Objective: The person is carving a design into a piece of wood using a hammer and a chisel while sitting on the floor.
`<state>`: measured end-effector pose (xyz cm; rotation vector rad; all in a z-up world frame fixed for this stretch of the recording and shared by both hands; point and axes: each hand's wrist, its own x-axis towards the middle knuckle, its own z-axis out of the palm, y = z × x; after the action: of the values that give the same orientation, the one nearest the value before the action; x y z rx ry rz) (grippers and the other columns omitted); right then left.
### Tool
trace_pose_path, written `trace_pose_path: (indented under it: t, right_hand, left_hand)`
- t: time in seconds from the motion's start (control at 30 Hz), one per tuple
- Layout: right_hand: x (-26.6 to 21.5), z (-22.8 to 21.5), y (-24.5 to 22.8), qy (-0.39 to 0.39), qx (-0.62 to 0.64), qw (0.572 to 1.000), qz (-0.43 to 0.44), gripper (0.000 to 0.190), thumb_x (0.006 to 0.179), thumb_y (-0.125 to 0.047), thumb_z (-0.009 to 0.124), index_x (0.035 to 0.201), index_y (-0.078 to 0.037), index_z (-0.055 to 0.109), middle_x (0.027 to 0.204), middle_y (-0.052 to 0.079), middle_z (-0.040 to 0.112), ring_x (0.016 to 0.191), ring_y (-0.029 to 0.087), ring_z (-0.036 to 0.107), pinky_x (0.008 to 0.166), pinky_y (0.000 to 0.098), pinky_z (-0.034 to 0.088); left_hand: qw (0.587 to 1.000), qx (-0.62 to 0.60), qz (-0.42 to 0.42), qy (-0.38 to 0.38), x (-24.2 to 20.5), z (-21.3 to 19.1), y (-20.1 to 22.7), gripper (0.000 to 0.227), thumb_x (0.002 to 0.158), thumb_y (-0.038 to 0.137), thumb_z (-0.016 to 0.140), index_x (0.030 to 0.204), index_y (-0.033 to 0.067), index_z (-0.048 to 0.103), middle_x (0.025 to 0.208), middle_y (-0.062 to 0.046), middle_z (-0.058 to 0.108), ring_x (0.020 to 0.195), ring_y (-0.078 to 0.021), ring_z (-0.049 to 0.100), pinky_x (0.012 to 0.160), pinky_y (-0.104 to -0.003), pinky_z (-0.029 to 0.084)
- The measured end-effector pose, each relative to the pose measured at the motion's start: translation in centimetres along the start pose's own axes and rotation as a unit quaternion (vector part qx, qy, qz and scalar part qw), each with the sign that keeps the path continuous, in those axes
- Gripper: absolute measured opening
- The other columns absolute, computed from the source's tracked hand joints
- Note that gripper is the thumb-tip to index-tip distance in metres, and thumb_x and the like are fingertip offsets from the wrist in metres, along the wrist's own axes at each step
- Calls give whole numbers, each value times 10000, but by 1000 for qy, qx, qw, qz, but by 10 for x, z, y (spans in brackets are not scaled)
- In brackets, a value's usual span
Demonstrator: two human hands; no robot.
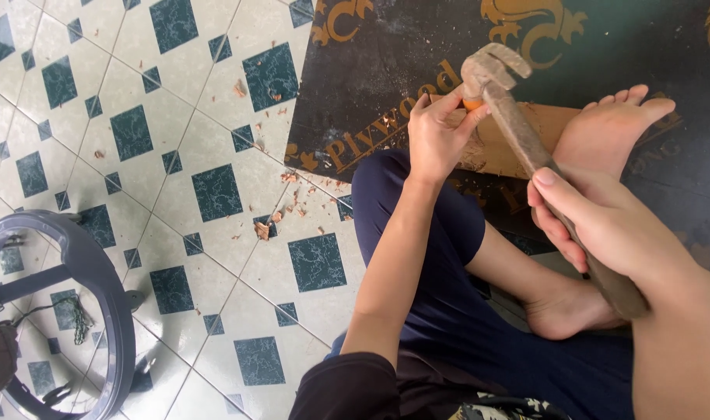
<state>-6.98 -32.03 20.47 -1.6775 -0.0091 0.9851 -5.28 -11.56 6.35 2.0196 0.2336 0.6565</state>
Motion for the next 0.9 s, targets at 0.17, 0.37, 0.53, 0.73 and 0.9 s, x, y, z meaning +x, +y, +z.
trace_pose_path:
  t: [0.17,0.37,0.53,0.73,0.9]
  right_hand:
    - [2,-7,2,-7,31,999,-36,372,1146,-254,433,961,30,587,542,104,451,343,175,344,312,294,284]
    - [-7,-6,-12,7,-56,998,-12,404,1138,-208,452,880,56,615,509,130,470,333,207,368,324,320,289]
    - [-1,-3,-6,-21,-11,1000,-20,440,1144,-237,422,841,48,567,505,109,440,326,188,334,315,318,297]
    - [-3,-3,1,-19,20,999,-47,413,1138,-262,450,912,50,597,512,108,464,335,176,348,318,296,292]
    - [-1,-1,-4,14,-8,1000,12,466,1163,-266,435,883,73,588,526,146,452,331,215,329,311,341,280]
  left_hand:
    - [1000,3,3,8,6,-2,6,317,788,272,842,1042,97,770,575,62,612,516,-110,444,922,-276,421]
    - [1000,27,4,11,4,-2,9,312,773,291,830,974,58,772,511,48,536,496,-102,417,813,-248,425]
    - [1000,21,-3,-2,10,-1,11,132,795,163,815,891,87,766,498,53,563,499,-120,486,1043,-425,457]
    - [999,39,15,19,8,-2,12,291,744,265,850,968,95,774,614,28,638,581,-130,468,827,-267,481]
    - [999,25,19,4,9,-1,11,260,756,199,850,965,69,766,588,11,613,530,-130,446,849,-286,454]
